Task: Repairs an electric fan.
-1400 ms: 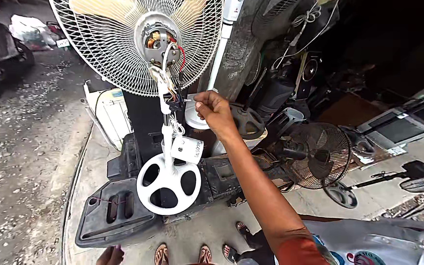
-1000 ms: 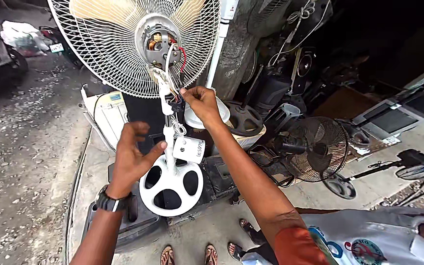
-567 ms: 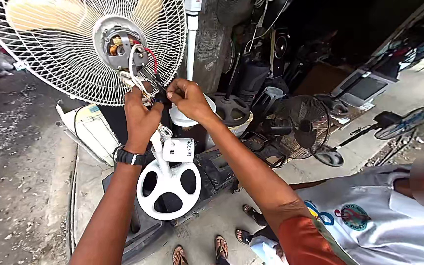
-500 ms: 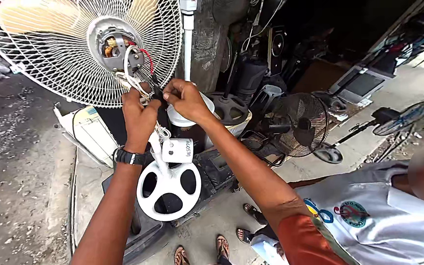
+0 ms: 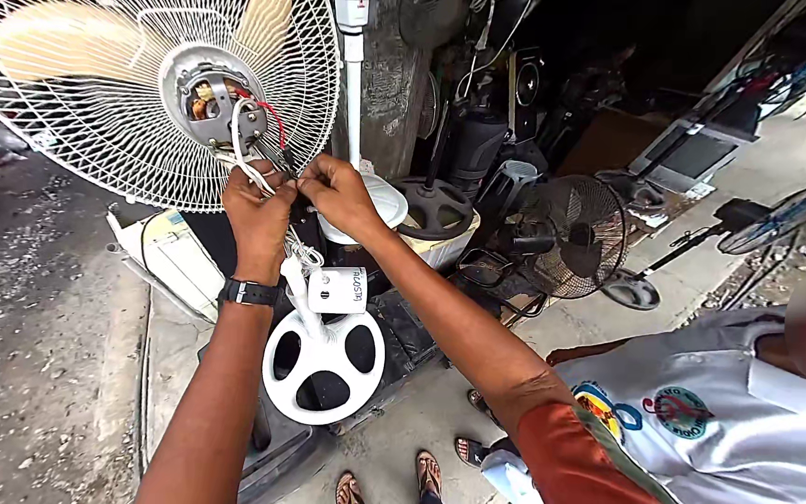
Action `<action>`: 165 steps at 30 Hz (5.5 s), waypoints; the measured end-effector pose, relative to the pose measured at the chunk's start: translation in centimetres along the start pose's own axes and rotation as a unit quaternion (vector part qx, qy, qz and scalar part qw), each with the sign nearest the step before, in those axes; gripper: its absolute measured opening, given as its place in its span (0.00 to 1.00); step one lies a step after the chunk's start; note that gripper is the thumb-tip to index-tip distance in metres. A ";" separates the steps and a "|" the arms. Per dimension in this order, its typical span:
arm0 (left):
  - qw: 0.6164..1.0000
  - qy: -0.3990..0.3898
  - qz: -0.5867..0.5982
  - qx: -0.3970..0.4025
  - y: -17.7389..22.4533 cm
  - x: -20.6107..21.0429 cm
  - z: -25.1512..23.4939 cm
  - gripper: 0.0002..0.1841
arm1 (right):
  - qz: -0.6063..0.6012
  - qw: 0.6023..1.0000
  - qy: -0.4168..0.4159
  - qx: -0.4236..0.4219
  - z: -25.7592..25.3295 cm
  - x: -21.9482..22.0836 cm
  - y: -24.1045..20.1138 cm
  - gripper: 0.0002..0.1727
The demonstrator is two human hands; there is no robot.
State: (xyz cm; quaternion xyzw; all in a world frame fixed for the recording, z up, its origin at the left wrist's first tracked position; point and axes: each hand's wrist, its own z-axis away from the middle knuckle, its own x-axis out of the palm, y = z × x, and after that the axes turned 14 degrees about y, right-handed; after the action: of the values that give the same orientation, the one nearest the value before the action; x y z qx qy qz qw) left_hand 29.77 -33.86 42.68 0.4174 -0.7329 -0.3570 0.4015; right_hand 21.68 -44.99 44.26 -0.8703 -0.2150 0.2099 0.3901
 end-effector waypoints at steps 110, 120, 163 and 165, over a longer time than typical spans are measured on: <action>0.975 -0.217 0.045 0.004 -1.6 -7.0 -4.9 0.13 | -0.100 0.977 -0.110 -0.152 -2.8 3.2 2.0 0.06; 0.973 -0.222 0.056 0.012 -2.1 -7.3 -5.1 0.14 | -0.151 0.974 -0.132 -0.104 -2.6 3.7 2.5 0.07; 0.969 -0.228 0.099 0.009 -2.8 -7.3 -6.2 0.13 | -0.264 0.961 -0.070 -0.031 -1.5 5.3 3.3 0.07; 0.970 -0.223 0.097 0.007 -2.7 -7.5 -6.2 0.13 | -0.272 0.959 -0.075 -0.032 -1.9 5.5 3.4 0.07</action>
State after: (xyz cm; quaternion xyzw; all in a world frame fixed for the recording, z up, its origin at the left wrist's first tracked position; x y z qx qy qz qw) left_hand 38.61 -29.35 40.81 0.2574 -0.8430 -0.3955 0.2580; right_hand 27.87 -45.22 41.69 -0.7724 -0.4794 0.1537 0.3872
